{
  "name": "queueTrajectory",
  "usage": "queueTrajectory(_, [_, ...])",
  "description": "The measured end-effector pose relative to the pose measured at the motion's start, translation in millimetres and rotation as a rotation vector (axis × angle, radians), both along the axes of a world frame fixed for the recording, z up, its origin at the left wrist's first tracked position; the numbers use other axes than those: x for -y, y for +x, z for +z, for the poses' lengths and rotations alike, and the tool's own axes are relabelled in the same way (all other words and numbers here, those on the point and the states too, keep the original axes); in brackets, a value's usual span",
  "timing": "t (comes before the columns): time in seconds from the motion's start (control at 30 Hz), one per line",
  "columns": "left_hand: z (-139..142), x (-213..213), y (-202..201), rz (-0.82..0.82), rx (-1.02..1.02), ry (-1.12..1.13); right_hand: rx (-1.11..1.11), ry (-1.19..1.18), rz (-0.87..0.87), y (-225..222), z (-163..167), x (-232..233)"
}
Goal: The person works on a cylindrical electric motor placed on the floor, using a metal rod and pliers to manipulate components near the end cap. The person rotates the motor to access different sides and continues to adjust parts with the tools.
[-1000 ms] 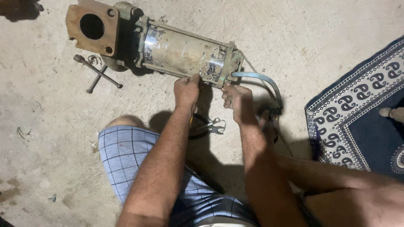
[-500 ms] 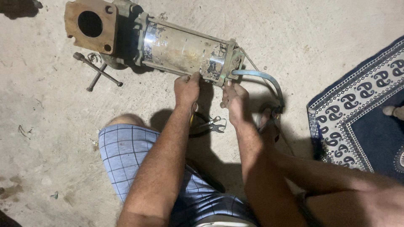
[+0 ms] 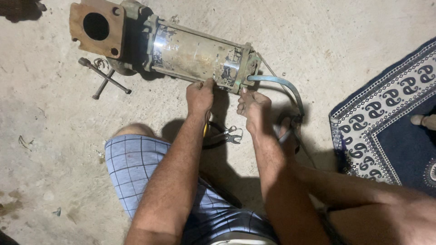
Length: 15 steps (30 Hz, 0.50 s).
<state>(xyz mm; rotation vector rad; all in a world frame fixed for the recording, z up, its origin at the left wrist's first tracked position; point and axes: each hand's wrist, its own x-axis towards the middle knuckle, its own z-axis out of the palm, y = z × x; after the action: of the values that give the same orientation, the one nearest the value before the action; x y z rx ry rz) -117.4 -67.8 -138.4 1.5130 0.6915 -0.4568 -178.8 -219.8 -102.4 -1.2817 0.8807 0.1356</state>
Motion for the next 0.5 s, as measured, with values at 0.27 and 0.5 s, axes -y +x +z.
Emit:
queueTrajectory(0.27, [-4,3,0,0.023,0.05,0.011,-0.005,0.071,-0.031,0,-16,9])
queueTrajectory(0.5, [-3,2,0,0.015,0.033,0.034,0.1,0.05,0.026,-2,-18,7])
